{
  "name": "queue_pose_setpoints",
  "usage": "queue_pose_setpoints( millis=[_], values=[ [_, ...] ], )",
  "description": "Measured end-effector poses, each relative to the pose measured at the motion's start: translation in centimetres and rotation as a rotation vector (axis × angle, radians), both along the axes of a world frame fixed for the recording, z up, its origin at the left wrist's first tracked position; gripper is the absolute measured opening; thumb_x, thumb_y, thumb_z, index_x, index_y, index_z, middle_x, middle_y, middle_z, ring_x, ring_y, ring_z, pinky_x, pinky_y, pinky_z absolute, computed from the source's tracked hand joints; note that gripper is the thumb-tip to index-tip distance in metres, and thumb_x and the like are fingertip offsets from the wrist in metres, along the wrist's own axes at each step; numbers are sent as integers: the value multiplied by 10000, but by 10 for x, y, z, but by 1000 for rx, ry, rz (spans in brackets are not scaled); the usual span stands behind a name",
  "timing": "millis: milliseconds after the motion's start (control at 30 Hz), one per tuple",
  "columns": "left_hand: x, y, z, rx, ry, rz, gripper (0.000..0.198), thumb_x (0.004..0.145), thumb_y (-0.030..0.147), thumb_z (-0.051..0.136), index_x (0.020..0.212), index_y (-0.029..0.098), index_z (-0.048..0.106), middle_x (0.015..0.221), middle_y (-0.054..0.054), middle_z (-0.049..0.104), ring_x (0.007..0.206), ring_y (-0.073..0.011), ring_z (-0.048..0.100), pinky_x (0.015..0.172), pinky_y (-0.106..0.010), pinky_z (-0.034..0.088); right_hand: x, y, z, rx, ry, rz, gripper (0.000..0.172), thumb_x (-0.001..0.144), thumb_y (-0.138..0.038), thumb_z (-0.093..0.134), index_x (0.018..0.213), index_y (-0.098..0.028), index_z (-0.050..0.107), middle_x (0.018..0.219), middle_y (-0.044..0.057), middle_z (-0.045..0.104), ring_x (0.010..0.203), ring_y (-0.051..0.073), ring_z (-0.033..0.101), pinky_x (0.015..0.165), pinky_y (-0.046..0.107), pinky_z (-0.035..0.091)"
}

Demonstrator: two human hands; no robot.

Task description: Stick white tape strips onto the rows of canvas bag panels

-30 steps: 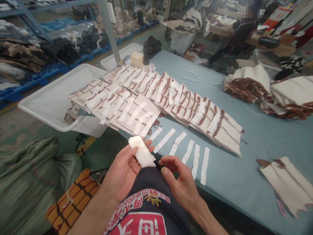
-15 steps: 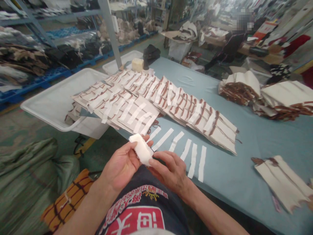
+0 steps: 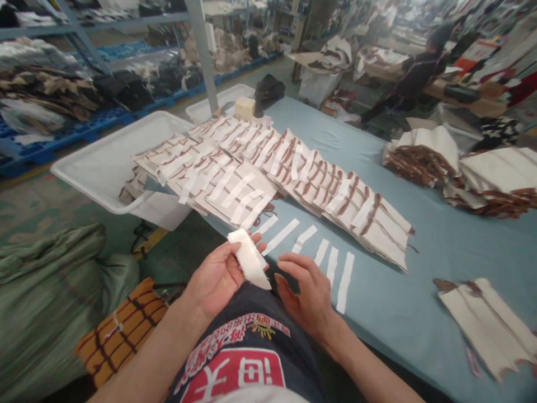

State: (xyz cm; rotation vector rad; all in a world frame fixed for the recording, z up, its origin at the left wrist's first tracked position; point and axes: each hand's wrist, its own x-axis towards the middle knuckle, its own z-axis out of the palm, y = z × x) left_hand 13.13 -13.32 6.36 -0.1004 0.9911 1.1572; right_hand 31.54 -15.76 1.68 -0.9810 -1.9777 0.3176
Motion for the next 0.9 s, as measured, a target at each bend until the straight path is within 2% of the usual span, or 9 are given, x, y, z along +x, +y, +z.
queue_pose_setpoints(
  millis=[100, 167, 267, 400, 467, 567, 733, 800, 900],
  values=[
    [2, 2, 2, -7, -48, -41, 336, 967, 16, 449, 1233, 70, 646, 1018, -128, 827, 855, -278, 805, 613, -437, 691, 12, 9, -14, 243, -194, -87, 372, 926, -99, 662, 1264, -222, 567, 1202, 139, 715, 1074, 246, 694, 896, 394, 610],
    [5, 4, 2, -9, -63, -58, 375, 970, 15, 444, 1297, 65, 621, 1009, -125, 828, 850, -270, 806, 636, -421, 691, 17, 12, -22, 284, -251, -108, 392, 932, -155, 686, 1298, -225, 563, 1223, 145, 710, 1112, 259, 678, 928, 415, 602],
    [10, 8, 4, -16, -55, -50, 408, 974, 18, 443, 1349, 52, 600, 1002, -128, 828, 851, -250, 806, 675, -373, 686, 22, 14, -24, 305, -245, -6, 317, 962, -194, 662, 1262, -285, 615, 1147, 80, 741, 1048, 226, 682, 907, 375, 584],
    [18, 12, 5, -50, -13, -28, 357, 977, 27, 445, 1274, 46, 642, 974, -129, 830, 833, -237, 803, 666, -355, 679, 20, 16, -9, 255, -223, 146, 159, 997, -173, 585, 1070, -268, 690, 973, 45, 771, 836, 186, 677, 756, 330, 539],
    [20, 12, 2, -30, 22, -20, 305, 963, 23, 473, 1181, 62, 681, 974, -129, 832, 837, -232, 801, 664, -339, 673, 15, 17, -1, 133, -119, 172, 149, 993, -148, 558, 1012, -231, 680, 910, 56, 763, 774, 178, 667, 701, 318, 520],
    [19, 11, -7, 37, 82, -24, 257, 933, 21, 518, 1082, 81, 718, 988, -133, 833, 858, -230, 799, 673, -308, 664, 6, 16, 8, -199, 108, 122, 145, 989, -183, 562, 886, -208, 661, 780, 32, 703, 702, 161, 633, 659, 293, 494],
    [15, 11, -20, 111, 180, -58, 214, 906, 51, 570, 1024, 70, 747, 970, -153, 833, 793, -220, 788, 653, -286, 654, 0, 12, 13, -797, 320, 50, 360, 984, -413, 573, 714, -186, 645, 624, -17, 581, 572, 123, 492, 555, 256, 381],
    [13, 12, -21, 123, 210, -78, 208, 883, 55, 593, 1011, 67, 756, 943, -149, 833, 712, -199, 770, 623, -274, 647, -2, 13, 15, -946, 398, 71, 425, 963, -512, 582, 710, -181, 665, 631, -5, 609, 583, 125, 494, 564, 254, 387],
    [11, 13, -20, 124, 228, -105, 215, 847, 58, 615, 1000, 61, 766, 884, -138, 830, 616, -176, 734, 551, -251, 623, -4, 17, 21, -1054, 465, 100, 475, 926, -583, 613, 687, -178, 680, 630, 9, 633, 594, 129, 501, 588, 256, 413]
  ],
)
